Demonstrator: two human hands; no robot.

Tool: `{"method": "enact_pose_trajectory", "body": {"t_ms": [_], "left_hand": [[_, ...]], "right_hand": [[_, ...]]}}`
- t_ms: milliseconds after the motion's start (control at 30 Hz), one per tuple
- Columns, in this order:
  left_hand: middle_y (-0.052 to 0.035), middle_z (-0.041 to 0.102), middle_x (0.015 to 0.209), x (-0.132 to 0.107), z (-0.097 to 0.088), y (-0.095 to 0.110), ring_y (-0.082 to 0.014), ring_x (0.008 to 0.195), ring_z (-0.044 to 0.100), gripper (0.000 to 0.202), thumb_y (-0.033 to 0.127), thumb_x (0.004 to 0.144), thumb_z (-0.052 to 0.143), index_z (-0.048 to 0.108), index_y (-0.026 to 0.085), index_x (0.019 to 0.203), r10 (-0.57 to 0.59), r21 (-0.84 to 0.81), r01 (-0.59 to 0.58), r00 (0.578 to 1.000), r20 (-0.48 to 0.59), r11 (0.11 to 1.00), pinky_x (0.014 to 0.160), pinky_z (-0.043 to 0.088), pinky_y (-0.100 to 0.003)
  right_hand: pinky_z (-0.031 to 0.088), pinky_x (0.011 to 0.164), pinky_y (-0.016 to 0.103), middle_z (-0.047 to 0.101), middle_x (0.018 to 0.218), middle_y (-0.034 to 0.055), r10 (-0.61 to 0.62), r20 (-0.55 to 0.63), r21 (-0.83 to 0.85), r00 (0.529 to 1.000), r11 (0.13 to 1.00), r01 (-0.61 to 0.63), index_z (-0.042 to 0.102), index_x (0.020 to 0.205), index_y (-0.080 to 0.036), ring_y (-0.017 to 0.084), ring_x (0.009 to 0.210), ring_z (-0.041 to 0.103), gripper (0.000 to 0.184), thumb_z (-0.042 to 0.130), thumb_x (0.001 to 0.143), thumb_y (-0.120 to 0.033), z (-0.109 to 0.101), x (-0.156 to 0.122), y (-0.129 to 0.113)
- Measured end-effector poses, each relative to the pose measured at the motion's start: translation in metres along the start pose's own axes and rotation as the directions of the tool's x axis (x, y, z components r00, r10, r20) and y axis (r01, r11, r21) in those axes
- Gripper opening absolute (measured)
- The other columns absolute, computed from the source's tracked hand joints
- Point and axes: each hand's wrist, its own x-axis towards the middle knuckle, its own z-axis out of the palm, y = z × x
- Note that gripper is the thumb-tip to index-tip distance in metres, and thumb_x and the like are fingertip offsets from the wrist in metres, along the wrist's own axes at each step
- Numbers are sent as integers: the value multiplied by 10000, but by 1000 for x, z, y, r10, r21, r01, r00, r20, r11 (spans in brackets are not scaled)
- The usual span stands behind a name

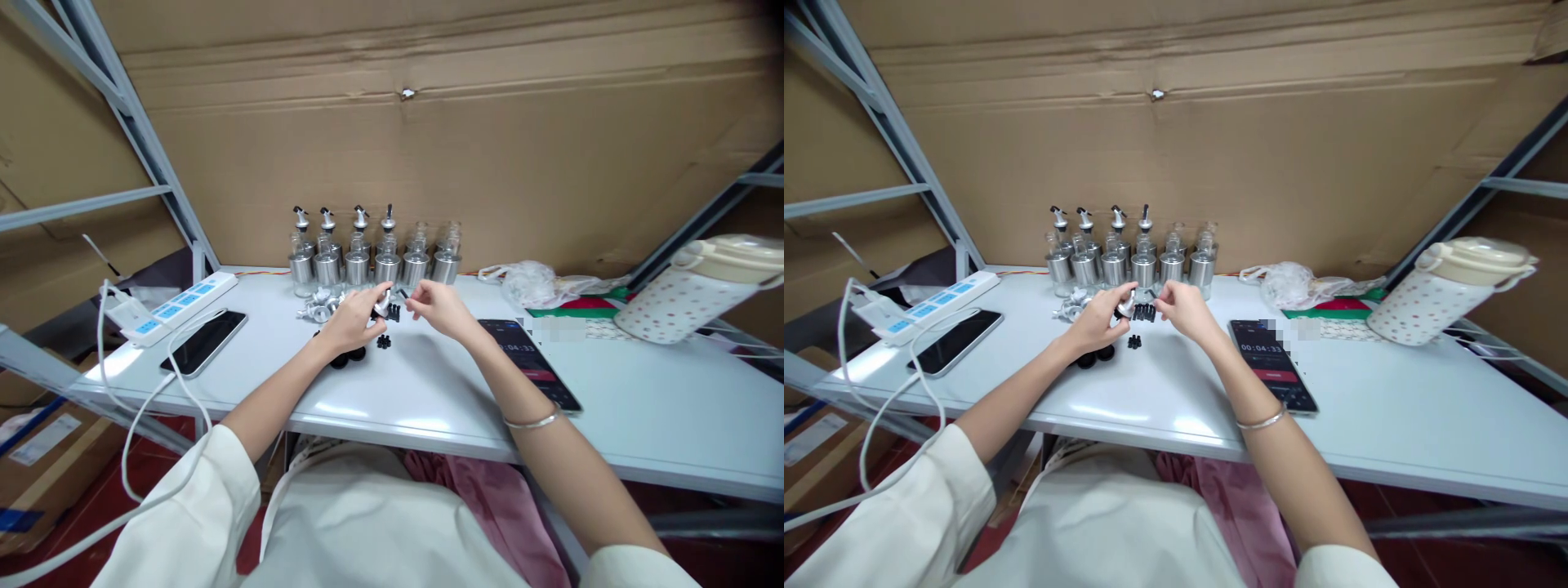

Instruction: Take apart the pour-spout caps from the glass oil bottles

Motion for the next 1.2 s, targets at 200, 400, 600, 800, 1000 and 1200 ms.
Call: {"method": "enact_pose_trajectory", "body": {"t_ms": [200,400,600,800,1000,1200], "left_hand": [[-102,617,1101,0,0,4,-217,954,578,738,121,731,460,217,134,1427,-2,-17,1,999,-47,1000,868,415,-334],[-77,655,1009,0,0,3,-208,917,591,716,117,704,487,291,108,1393,7,43,-4,998,-63,999,860,396,-319],[-75,673,990,0,-1,3,-209,885,625,666,130,706,497,341,122,1353,17,104,-6,994,-105,995,874,357,-349],[-58,683,973,-1,1,5,-202,818,633,655,162,717,523,353,150,1349,9,119,5,994,-112,993,870,342,-357],[-60,686,948,-1,3,8,-203,846,641,595,165,718,516,402,135,1301,-3,118,20,990,-142,993,882,323,-360],[-47,683,927,-1,1,11,-196,814,637,602,177,711,524,397,152,1299,-9,104,26,988,-153,994,876,325,-355]], "right_hand": [[414,504,251,569,586,-21,-70,-28,326,997,942,75,444,682,-206,106,510,511,373,629,713,-529,4,-5,-29],[384,492,245,527,520,-45,-45,-49,428,998,902,62,464,658,-199,96,482,478,416,676,666,-556,4,-6,-32],[373,479,242,535,492,-45,-35,-44,468,998,882,52,475,645,-197,97,468,481,423,709,644,-549,4,-7,-35],[352,455,234,542,489,-40,-38,-22,491,999,870,44,487,627,-195,93,457,473,450,735,604,-569,4,-8,-36],[369,448,235,561,508,-31,-34,-7,516,999,856,33,487,618,-191,88,447,475,463,753,575,-568,5,-8,-38],[387,451,236,587,542,-19,-36,-1,539,999,842,31,489,614,-191,89,456,489,439,770,576,-526,5,-9,-39]]}}
